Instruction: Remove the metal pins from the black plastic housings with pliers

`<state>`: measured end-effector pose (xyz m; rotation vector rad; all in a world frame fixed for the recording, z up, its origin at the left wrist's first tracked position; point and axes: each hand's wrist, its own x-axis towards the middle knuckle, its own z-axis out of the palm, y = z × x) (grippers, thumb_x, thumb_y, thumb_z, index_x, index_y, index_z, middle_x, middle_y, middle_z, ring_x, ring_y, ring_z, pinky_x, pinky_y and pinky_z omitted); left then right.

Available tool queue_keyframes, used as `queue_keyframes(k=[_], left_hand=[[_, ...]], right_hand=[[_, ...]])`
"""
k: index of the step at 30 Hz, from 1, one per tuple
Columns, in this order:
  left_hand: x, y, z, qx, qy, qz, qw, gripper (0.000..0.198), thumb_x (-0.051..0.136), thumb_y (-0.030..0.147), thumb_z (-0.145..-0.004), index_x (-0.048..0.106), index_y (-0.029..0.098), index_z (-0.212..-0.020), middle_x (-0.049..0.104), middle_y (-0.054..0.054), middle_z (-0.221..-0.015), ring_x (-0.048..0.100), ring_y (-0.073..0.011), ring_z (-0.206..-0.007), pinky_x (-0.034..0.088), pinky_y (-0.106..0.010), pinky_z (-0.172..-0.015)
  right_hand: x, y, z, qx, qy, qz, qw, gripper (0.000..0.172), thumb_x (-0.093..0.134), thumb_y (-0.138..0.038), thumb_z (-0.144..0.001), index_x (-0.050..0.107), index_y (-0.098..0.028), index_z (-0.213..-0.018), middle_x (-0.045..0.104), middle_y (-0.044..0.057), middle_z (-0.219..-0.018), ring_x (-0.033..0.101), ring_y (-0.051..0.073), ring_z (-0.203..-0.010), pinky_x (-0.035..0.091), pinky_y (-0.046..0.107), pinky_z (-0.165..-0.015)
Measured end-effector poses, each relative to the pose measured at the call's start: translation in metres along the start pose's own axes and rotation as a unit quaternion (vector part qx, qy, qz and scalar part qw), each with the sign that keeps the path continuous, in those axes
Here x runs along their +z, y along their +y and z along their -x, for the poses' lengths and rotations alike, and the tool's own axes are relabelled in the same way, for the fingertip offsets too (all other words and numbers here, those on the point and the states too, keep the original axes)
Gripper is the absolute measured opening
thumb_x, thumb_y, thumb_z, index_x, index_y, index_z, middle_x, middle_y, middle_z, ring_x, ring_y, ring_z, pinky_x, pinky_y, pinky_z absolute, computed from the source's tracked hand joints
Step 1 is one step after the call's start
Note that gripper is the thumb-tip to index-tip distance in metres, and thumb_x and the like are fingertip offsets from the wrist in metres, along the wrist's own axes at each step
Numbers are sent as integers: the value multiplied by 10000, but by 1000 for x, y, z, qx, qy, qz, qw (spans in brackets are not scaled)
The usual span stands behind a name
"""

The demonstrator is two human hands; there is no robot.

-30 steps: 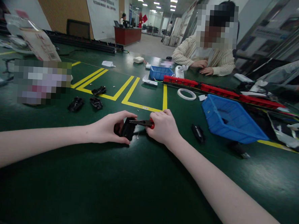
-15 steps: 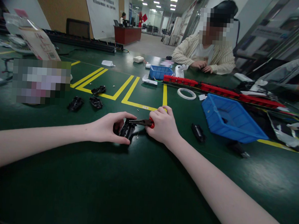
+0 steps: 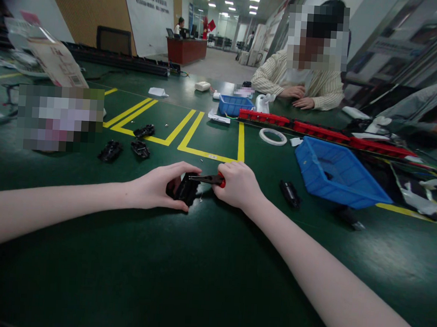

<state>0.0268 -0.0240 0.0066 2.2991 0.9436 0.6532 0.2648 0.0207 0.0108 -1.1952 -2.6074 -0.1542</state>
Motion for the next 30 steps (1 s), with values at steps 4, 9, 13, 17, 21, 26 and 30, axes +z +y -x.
queue_keyframes(k=[4, 9, 13, 17, 21, 26, 30], left_hand=[[0, 1, 2, 5, 2, -14, 1000, 729, 759, 421, -751, 403, 246, -1362, 518, -78, -1293, 556, -134, -732, 498, -291, -637], [-3, 9, 1, -20, -7, -12, 1000, 728, 750, 512, -730, 462, 207, -1325, 586, -69, -1146, 554, -151, -748, 481, -288, -627], [-6, 16, 1, -35, -9, 8, 999, 683, 738, 514, -741, 507, 180, -1290, 607, -54, -1049, 535, -141, -728, 451, -273, -622], [-9, 21, 1, -51, -18, 28, 998, 669, 742, 503, -738, 525, 169, -1275, 612, -49, -1018, 535, -143, -730, 442, -268, -622], [-10, 22, 1, -59, -29, 40, 997, 619, 716, 502, -762, 541, 167, -1252, 620, -46, -966, 536, -149, -732, 433, -268, -625], [-7, 14, -1, -61, -27, 46, 997, 660, 729, 532, -735, 548, 163, -1252, 622, -41, -949, 534, -148, -722, 424, -264, -604], [-4, 8, -1, -44, -14, 42, 998, 688, 738, 530, -726, 523, 179, -1277, 615, -58, -1031, 532, -139, -716, 431, -258, -595]], right_hand=[[-2, -3, 1, 16, -10, -19, 1000, 166, 544, -301, -744, 440, -211, -651, 560, 44, -673, 466, 170, -620, 347, 302, -613], [-2, -5, 3, 14, -6, -18, 1000, 168, 563, -294, -746, 447, -206, -664, 569, 48, -689, 472, 171, -630, 339, 302, -610], [-2, -5, 3, 12, -3, -16, 1000, 162, 572, -286, -747, 457, -205, -667, 579, 53, -703, 489, 181, -652, 341, 309, -621], [-3, -6, 3, 8, 5, -16, 1000, 148, 574, -282, -751, 466, -202, -688, 583, 62, -741, 493, 188, -676, 347, 314, -630], [-3, -6, 4, 7, 18, -20, 1000, 127, 569, -267, -757, 474, -195, -711, 576, 71, -795, 477, 181, -678, 352, 310, -621], [-2, -6, 5, 7, 17, -20, 1000, 130, 567, -276, -765, 481, -195, -712, 566, 66, -772, 472, 181, -674, 349, 309, -616], [-1, -5, 5, 12, 6, -21, 1000, 125, 557, -278, -759, 478, -197, -706, 568, 62, -748, 483, 183, -672, 351, 308, -619]])
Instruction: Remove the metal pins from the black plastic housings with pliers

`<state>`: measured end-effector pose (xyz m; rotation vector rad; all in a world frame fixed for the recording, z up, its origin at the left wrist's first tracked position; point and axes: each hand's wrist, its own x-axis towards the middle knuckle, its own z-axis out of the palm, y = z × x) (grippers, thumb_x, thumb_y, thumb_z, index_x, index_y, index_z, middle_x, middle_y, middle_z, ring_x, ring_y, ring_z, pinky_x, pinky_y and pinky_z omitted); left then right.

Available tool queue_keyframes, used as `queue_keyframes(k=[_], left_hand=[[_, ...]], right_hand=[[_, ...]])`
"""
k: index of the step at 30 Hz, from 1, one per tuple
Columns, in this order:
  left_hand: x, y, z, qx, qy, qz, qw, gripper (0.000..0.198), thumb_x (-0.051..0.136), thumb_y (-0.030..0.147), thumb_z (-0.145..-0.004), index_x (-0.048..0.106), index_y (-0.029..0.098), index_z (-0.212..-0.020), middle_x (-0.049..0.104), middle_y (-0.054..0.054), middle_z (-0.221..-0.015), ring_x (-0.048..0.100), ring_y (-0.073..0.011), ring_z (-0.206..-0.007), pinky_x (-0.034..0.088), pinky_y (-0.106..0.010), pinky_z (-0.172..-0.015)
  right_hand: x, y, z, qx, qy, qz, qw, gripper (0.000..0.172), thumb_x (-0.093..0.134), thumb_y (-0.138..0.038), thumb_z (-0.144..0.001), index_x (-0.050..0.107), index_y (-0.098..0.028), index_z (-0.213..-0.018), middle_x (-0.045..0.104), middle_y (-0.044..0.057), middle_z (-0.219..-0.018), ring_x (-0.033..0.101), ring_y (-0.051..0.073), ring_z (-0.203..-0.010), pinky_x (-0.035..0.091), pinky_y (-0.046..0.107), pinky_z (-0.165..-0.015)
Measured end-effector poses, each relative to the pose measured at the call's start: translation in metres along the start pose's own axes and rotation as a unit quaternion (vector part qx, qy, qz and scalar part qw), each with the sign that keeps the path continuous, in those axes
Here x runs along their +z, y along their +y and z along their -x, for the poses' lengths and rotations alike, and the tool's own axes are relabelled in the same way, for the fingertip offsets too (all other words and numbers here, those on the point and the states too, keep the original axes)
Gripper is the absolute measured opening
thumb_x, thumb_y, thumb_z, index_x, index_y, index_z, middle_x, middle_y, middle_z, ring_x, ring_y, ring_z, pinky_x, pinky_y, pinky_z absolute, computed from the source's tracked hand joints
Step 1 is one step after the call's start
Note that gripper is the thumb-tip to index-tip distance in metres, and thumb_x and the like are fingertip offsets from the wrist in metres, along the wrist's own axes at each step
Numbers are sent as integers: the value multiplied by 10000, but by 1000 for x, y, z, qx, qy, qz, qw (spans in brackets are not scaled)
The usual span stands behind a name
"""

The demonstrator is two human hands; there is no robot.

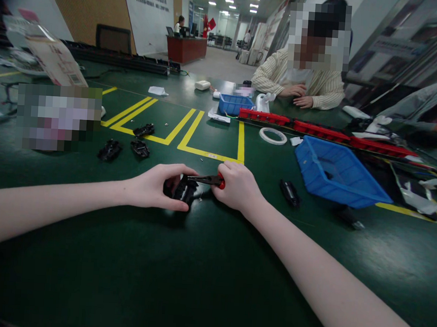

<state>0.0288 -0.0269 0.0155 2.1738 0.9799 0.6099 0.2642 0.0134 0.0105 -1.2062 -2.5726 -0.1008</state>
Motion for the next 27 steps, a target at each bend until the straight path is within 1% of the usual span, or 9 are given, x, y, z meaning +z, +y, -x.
queue_keyframes(k=[4, 9, 13, 15, 19, 22, 27], left_hand=[[1, -1, 1, 18, 20, -23, 999, 727, 759, 499, -715, 484, 182, -1309, 581, -79, -1149, 530, -130, -718, 454, -265, -609], [2, -5, 1, 23, 14, -46, 999, 763, 750, 517, -723, 446, 211, -1352, 563, -92, -1215, 544, -142, -727, 463, -282, -621], [2, -5, 1, 29, 16, -51, 998, 780, 743, 528, -729, 439, 208, -1372, 556, -91, -1238, 544, -137, -730, 466, -283, -626], [1, -3, 1, 20, 14, -37, 999, 766, 746, 532, -722, 464, 206, -1355, 580, -83, -1186, 544, -134, -716, 459, -272, -609], [-1, 1, 1, -13, -13, 11, 1000, 712, 730, 548, -732, 512, 197, -1312, 628, -48, -995, 532, -120, -653, 429, -244, -552], [-2, 1, 0, -23, -21, 26, 999, 722, 729, 557, -729, 515, 191, -1313, 633, -38, -949, 530, -121, -650, 429, -244, -551], [-3, 1, -1, -31, -25, 29, 999, 732, 738, 551, -721, 524, 180, -1314, 620, -22, -889, 514, -114, -626, 411, -237, -538]], right_hand=[[0, 0, -1, 6, -12, -5, 1000, 139, 555, -284, -757, 463, -201, -694, 565, 56, -731, 480, 175, -652, 353, 300, -609], [-1, 0, -3, 15, -25, -21, 999, 144, 559, -269, -749, 452, -206, -676, 568, 48, -709, 487, 168, -638, 358, 292, -597], [-1, 1, -3, 15, -25, -27, 999, 141, 561, -267, -744, 452, -207, -676, 568, 45, -703, 488, 168, -633, 357, 293, -594], [-1, 1, -2, 9, -18, -27, 999, 135, 560, -267, -744, 456, -206, -683, 569, 47, -706, 489, 172, -637, 358, 297, -599], [-2, -1, 0, 0, 7, -16, 1000, 132, 565, -276, -745, 466, -206, -694, 571, 51, -718, 493, 182, -657, 351, 305, -613], [-2, -1, 0, 1, 16, -13, 1000, 145, 567, -286, -750, 461, -207, -689, 573, 53, -723, 489, 182, -656, 344, 307, -613], [-1, -1, -1, 0, 12, -6, 1000, 149, 567, -290, -748, 456, -209, -692, 577, 56, -729, 496, 190, -668, 344, 311, -618]])
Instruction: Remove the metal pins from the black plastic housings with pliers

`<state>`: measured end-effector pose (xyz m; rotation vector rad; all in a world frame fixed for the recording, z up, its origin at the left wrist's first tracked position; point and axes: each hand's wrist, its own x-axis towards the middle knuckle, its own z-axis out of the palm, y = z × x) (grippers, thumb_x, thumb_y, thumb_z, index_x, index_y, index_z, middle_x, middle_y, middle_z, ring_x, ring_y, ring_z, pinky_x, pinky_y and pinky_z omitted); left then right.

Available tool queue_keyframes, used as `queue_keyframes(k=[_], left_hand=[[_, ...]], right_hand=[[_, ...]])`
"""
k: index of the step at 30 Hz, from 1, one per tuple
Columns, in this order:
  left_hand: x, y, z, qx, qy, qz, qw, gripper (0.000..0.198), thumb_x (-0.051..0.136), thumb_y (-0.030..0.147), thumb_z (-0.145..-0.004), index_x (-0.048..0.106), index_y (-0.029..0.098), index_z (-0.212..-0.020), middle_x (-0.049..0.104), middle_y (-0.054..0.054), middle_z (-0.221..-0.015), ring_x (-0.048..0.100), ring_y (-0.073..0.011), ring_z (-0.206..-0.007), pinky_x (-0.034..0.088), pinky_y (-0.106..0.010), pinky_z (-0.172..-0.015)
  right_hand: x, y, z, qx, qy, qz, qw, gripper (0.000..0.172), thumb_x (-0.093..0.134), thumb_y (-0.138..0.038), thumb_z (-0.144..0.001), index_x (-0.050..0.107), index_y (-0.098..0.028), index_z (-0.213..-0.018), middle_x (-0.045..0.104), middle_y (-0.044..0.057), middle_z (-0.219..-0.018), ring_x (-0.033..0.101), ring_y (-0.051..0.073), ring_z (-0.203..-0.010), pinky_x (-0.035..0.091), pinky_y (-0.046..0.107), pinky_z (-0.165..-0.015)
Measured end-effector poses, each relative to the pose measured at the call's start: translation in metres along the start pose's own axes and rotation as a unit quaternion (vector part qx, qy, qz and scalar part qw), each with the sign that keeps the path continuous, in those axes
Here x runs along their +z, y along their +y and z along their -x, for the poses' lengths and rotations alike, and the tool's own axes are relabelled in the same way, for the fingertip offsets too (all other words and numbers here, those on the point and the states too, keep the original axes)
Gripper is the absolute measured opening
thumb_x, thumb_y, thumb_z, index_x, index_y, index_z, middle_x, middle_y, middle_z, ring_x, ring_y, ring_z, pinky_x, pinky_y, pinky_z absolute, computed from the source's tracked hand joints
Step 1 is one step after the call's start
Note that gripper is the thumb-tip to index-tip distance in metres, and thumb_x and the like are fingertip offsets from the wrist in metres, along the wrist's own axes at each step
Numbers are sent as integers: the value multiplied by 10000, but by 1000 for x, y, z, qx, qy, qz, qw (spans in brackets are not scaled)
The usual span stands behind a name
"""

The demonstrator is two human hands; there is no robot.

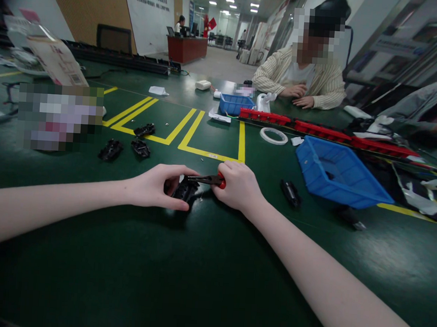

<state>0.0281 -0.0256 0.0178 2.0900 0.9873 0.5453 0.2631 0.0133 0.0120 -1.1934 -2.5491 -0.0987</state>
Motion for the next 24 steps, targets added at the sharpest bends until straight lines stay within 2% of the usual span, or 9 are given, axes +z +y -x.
queue_keyframes(k=[11, 15, 20, 24], left_hand=[[-5, 1, -1, -17, -1, 49, 999, 678, 761, 514, -702, 602, 162, -1260, 613, 13, -717, 436, -76, -495, 290, -213, -457], [-7, 4, -1, -28, -13, 64, 998, 665, 772, 503, -689, 619, 151, -1232, 630, 5, -736, 466, -87, -510, 321, -218, -465], [-7, 3, -2, -6, -16, 38, 999, 691, 774, 497, -694, 584, 156, -1264, 634, -3, -803, 482, -94, -546, 357, -221, -478], [-7, 11, 4, 12, -10, 21, 1000, 614, 735, 419, -763, 564, 135, -1280, 633, -23, -882, 507, -105, -604, 399, -232, -519]], right_hand=[[1, 1, 0, -14, 7, 11, 1000, 133, 564, -260, -730, 447, -215, -684, 577, 66, -729, 513, 204, -669, 363, 319, -604], [1, 2, -1, -28, 5, 24, 999, 138, 565, -271, -741, 448, -213, -694, 586, 77, -747, 524, 211, -681, 373, 327, -606], [-1, 2, -1, -30, 9, 34, 999, 151, 568, -293, -762, 450, -214, -711, 592, 79, -760, 524, 212, -689, 381, 335, -616], [-2, 1, -2, -27, 0, 26, 999, 138, 568, -271, -772, 452, -216, -724, 604, 87, -773, 509, 202, -681, 394, 332, -620]])
